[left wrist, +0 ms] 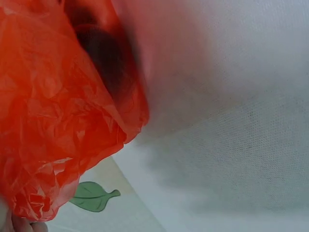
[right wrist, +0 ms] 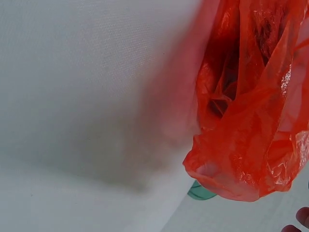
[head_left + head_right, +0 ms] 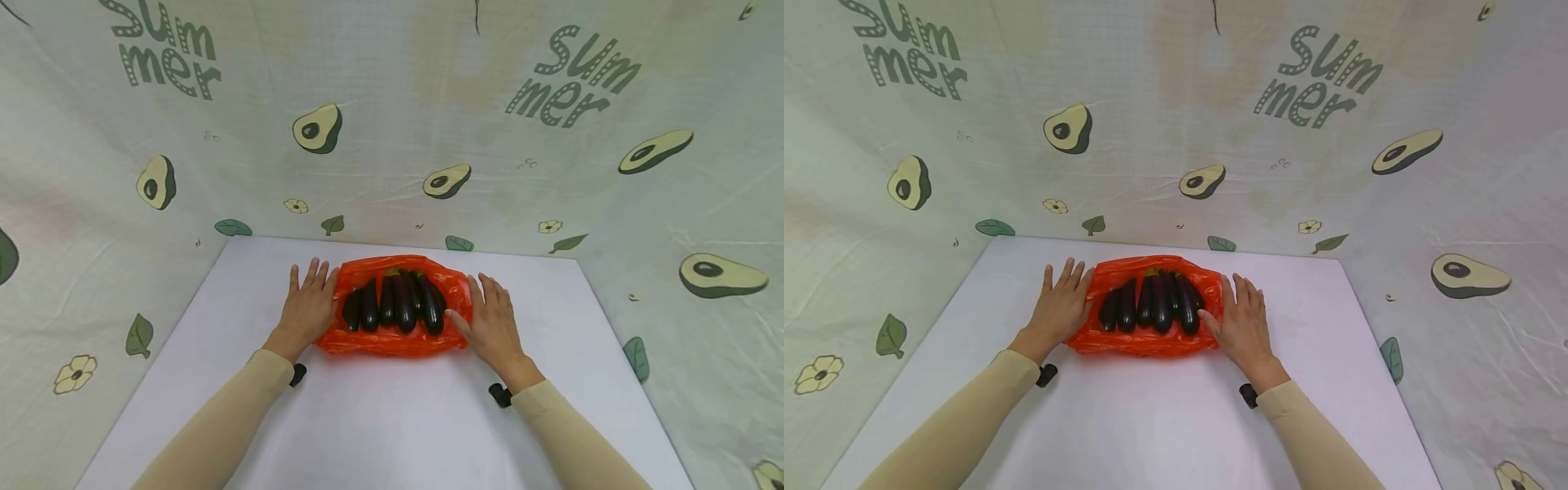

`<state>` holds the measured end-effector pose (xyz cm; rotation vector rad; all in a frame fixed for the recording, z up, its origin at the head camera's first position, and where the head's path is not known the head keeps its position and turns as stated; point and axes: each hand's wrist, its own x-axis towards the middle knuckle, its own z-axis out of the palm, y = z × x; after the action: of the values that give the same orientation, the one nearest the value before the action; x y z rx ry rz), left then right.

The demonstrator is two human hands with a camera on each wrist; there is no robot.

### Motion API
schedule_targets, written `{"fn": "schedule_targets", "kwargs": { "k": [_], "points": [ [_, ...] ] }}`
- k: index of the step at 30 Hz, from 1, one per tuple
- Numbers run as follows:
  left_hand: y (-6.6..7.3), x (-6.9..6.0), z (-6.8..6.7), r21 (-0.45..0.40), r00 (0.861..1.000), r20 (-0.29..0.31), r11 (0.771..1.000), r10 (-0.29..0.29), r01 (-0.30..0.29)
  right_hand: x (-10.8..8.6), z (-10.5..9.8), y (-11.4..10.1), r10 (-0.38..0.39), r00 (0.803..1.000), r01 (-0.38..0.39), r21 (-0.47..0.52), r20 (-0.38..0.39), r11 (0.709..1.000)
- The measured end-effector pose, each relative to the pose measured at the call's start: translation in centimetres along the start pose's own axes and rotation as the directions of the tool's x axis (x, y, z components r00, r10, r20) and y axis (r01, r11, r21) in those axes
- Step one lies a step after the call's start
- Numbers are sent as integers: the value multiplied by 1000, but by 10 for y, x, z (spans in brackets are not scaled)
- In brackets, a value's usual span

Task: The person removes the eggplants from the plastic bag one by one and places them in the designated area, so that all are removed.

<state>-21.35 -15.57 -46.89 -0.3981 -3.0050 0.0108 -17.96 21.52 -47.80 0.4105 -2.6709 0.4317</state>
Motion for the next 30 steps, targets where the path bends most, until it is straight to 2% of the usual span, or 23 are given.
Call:
{"fn": "schedule_targets", "kwargs": {
  "k": [4,16,22,30],
  "points": [
    [-1,0,1,18,1000,-3,1000,18,-18,0,0,-1,-7,1000,7,-2,-8,1000],
    [3,-2,-2,-25,999,26,999,30,-30,2,1,-6,-63,994,63,-5,-88,998],
    [3,-3,-3,-59,997,77,998,32,-27,3,1,-10,-57,995,57,-1,-86,998],
    [4,-2,-2,-53,997,71,998,39,-35,3,1,-13,-58,995,59,8,-85,998]
  ]
}}
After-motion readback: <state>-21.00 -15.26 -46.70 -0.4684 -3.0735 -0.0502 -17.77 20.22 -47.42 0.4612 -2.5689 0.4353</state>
